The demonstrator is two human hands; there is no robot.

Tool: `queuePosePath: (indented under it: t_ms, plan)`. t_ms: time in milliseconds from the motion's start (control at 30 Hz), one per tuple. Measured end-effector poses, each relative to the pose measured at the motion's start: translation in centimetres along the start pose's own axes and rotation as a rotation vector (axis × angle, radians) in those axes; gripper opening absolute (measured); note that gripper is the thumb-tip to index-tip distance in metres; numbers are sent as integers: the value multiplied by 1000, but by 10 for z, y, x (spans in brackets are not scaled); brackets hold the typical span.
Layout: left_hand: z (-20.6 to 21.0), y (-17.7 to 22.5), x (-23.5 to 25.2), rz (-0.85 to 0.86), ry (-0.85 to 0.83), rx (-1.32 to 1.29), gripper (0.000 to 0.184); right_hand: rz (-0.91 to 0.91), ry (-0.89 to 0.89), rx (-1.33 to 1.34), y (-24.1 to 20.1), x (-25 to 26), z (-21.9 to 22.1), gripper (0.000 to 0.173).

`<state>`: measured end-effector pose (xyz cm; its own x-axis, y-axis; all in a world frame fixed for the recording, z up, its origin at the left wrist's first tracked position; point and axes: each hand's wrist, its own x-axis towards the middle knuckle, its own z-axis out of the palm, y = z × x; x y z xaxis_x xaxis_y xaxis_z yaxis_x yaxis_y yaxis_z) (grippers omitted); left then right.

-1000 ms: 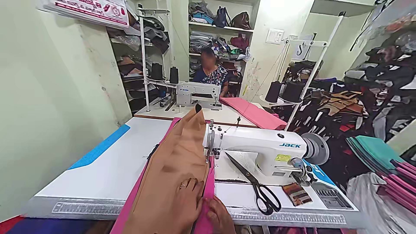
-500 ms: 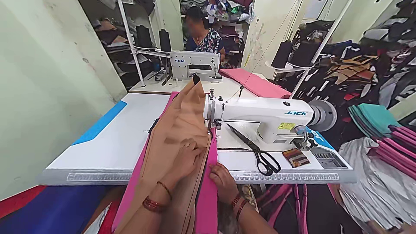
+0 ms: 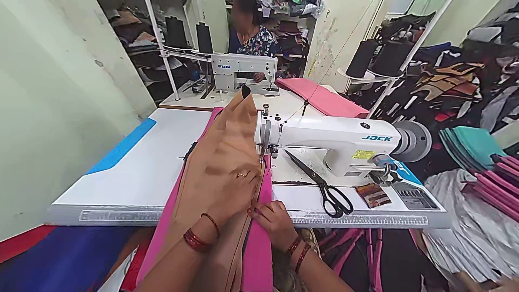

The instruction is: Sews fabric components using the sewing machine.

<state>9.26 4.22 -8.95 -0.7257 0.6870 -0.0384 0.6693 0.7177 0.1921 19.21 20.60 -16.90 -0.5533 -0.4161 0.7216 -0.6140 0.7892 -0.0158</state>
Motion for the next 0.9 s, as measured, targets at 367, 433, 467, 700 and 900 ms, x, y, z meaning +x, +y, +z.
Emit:
queuePosePath:
  t_ms: [367, 433, 467, 700, 900]
  plan:
    - [2, 4, 15, -1, 31, 13, 45, 67, 35, -111, -3, 4, -3, 31]
    - [4, 5, 17, -13, 31, -15, 46, 118, 35, -105, -3, 5, -2, 30]
    - [7, 4, 19, -4, 64, -14, 46, 137, 36, -101, -2, 7, -1, 30]
    - [-3, 7, 41, -104, 11, -42, 44, 211, 10, -97, 14, 19, 2, 28]
    - [6, 9, 27, -83, 182, -32, 33, 297, -22, -78, 32, 23, 5, 25]
